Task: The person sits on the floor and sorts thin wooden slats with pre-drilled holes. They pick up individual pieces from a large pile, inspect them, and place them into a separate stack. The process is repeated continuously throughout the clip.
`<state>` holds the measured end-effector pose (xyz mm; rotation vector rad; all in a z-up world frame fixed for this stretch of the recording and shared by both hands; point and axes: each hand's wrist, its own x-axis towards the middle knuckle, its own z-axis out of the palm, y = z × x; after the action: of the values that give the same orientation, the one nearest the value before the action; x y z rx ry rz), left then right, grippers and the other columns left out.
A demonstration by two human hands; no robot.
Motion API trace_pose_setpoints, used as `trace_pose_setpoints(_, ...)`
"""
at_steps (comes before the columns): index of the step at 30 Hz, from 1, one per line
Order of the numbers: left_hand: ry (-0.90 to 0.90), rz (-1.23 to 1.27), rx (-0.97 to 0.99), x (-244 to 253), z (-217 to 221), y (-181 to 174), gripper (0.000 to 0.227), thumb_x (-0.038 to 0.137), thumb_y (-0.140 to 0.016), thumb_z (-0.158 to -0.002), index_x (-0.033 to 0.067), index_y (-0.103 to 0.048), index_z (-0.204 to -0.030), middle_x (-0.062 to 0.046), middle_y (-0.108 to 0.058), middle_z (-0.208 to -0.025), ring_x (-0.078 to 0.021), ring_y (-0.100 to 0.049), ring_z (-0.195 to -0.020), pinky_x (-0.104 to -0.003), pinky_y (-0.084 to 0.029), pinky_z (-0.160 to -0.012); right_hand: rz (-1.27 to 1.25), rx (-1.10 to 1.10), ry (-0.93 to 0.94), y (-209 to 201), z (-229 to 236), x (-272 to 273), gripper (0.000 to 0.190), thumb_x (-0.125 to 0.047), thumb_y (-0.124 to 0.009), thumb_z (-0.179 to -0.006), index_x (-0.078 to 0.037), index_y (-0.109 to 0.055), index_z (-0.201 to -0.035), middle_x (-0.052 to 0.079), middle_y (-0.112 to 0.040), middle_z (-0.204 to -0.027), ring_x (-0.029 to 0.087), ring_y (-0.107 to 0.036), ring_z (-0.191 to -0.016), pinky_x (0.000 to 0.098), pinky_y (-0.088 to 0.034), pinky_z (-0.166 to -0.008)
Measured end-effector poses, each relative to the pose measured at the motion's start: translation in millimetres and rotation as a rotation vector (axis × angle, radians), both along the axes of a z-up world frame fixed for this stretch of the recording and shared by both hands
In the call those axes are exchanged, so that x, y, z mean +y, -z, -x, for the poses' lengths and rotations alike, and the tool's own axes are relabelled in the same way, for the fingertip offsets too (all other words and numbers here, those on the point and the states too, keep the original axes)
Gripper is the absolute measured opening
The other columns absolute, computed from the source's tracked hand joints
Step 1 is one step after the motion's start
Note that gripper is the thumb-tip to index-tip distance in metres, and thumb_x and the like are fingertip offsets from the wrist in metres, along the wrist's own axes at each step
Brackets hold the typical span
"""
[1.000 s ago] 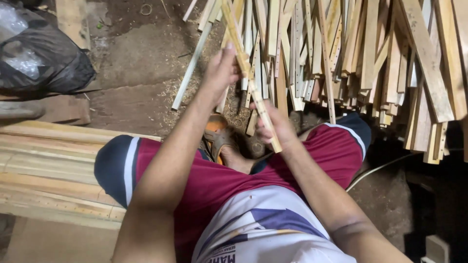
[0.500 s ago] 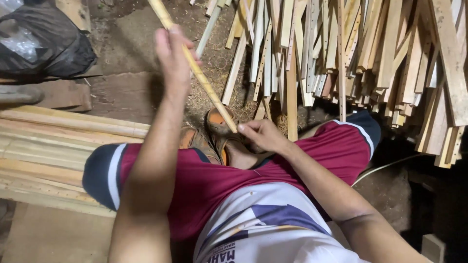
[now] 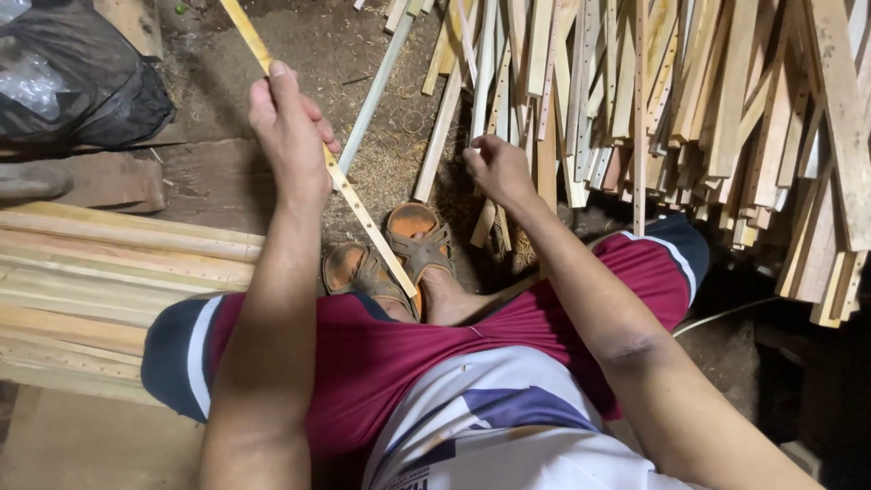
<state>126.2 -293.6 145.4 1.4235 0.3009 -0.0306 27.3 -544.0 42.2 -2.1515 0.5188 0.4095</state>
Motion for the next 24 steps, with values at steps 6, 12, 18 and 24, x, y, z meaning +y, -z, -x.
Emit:
trace_pose_setpoints(6,0.039,0.006,-0.042,-5,-3,3,0.030,0.038,-0.047,-0.105,0.0085,-0.054,-0.102,0.001,-0.053,-0.070,-0.0065,-0.046,-0.046,-0.021,-0.042,-0.035,-0.136,0.048,0.088,8,-33,21,0.032,-0.026,-0.063,-0.099,-0.007,-0.064,-0.125,0.012,-0.072,-0.125,0.027,-0.071,-0.115,0.0438,-0.057,-0.103)
trace_pose_setpoints(12,-0.062,-0.007,-0.088,-9,-1,-7,0.041,0.040,-0.050,-0.106,0.0010,-0.058,-0.097,-0.006,-0.046,-0.054,-0.0159,-0.051,-0.032,-0.024,-0.042,-0.029,-0.024,-0.135,0.126,100,-121,21,0.023,-0.029,-0.068,-0.093,-0.012,-0.077,-0.105,0.013,-0.077,-0.090,0.034,-0.074,-0.097,0.0460,-0.055,-0.088)
trace_pose_setpoints(18,-0.004,-0.165,-0.008,10,1,-31,0.039,0.036,-0.045,-0.109,0.0065,-0.054,-0.085,-0.005,-0.049,-0.050,-0.0138,-0.051,-0.035,-0.023,-0.039,-0.036,0.104,-0.055,0.213,168,-222,14,0.025,-0.038,-0.071,-0.090,-0.020,-0.079,-0.105,0.004,-0.079,-0.095,0.028,-0.073,-0.105,0.0443,-0.057,-0.091)
trace_pose_setpoints(24,-0.069,-0.145,0.078,27,-12,-32,0.038,0.037,-0.046,-0.107,0.0019,-0.059,-0.099,-0.005,-0.051,-0.054,-0.0144,-0.053,-0.038,-0.025,-0.045,-0.039,0.092,-0.131,0.355,191,-289,0,0.049,-0.040,-0.074,-0.094,-0.003,-0.066,-0.126,0.019,-0.073,-0.119,0.037,-0.066,-0.121,0.0516,-0.053,-0.102)
